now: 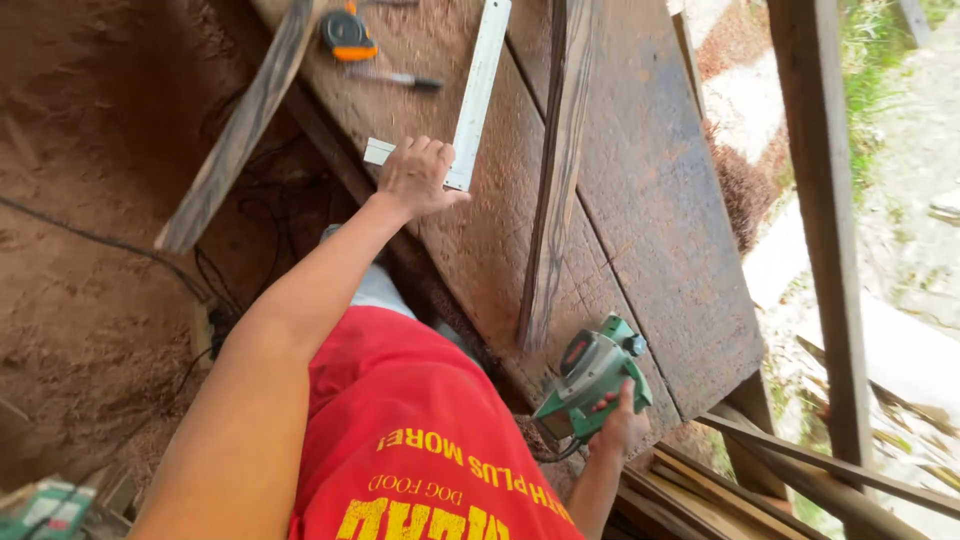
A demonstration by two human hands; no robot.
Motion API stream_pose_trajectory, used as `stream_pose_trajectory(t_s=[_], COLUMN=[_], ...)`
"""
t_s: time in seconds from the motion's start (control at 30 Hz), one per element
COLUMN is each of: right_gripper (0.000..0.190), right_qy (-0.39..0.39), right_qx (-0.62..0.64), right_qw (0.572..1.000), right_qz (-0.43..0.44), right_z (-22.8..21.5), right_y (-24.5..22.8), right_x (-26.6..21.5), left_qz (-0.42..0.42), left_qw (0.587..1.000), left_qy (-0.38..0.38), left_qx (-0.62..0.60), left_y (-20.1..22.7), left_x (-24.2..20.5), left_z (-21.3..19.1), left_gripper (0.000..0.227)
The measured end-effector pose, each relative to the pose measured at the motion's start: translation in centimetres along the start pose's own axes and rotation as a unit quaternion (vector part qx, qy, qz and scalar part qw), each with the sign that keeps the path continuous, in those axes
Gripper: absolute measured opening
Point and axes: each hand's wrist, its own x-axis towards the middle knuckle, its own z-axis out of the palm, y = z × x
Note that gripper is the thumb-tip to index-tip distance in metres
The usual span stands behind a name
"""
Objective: The person marks a curved line on a long piece of wood using a pencil and a flexible template. They then use a handheld electric planer to smooth the wood surface along the marked area.
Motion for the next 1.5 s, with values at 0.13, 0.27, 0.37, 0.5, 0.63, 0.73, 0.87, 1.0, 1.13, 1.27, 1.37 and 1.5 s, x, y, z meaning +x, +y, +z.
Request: stream_pose_trajectory(t_s=[0.13,0.27,0.37,0.5,0.63,0.73,0.87,1.0,1.13,1.27,1.37,1.5], right_gripper=[0.022,0.021,0.02,0.024,0.039,0.046,0.047,0.045,0.033,0.024,0.023,0.029], right_qy=[-0.033,-0.069,-0.16,-0.254,-0.348,-0.4,-0.416,-0.393,-0.328,-0.308,-0.312,-0.289], right_qx=[-0.016,-0.03,-0.09,-0.231,-0.381,-0.429,-0.465,-0.453,-0.371,-0.267,-0.176,-0.081], right_qw=[0.998,0.993,0.973,0.926,0.815,0.752,0.722,0.735,0.841,0.9,0.928,0.948], right_qz=[-0.054,-0.088,-0.138,-0.158,-0.264,-0.299,-0.299,-0.315,-0.219,-0.158,-0.103,-0.11], right_z=[5.9,9.4,9.5,9.4,9.5,9.1,8.6,9.2,9.6,11.4,13.6,16.4], right_y=[-5.8,-10.4,-10.6,-11.0,-15.1,-16.8,-16.8,-15.7,-11.2,-10.1,-11.2,-11.5], right_x=[-6.9,-12.0,-13.0,-12.9,-15.0,-14.0,-12.7,-11.9,-9.1,-5.5,-4.6,-3.0], left_qz=[0.046,0.115,0.318,0.39,0.496,0.518,0.52,0.475,0.285,0.167,0.079,-0.16], left_qw=[0.994,0.968,0.909,0.881,0.808,0.763,0.768,0.822,0.924,0.938,0.971,0.987], left_qy=[0.019,-0.102,-0.101,-0.222,-0.31,-0.384,-0.364,-0.281,-0.166,-0.144,-0.013,0.021], left_qx=[0.097,-0.197,-0.25,-0.15,-0.073,-0.036,-0.09,-0.14,-0.195,-0.268,-0.226,0.02], left_y=[-0.8,7.8,13.6,13.3,14.4,14.6,13.6,13.3,14.9,13.7,6.0,-4.0], left_x=[4.3,4.4,3.9,4.6,3.4,1.7,-0.3,-1.1,-0.5,3.8,6.9,8.3], left_z=[-3.4,-4.3,-5.5,-7.7,-12.2,-11.1,-6.7,-4.9,-1.2,-2.5,-2.1,5.8], left_gripper=[0.07,0.056,0.059,0.062,0.067,0.049,0.044,0.047,0.05,0.055,0.077,0.069])
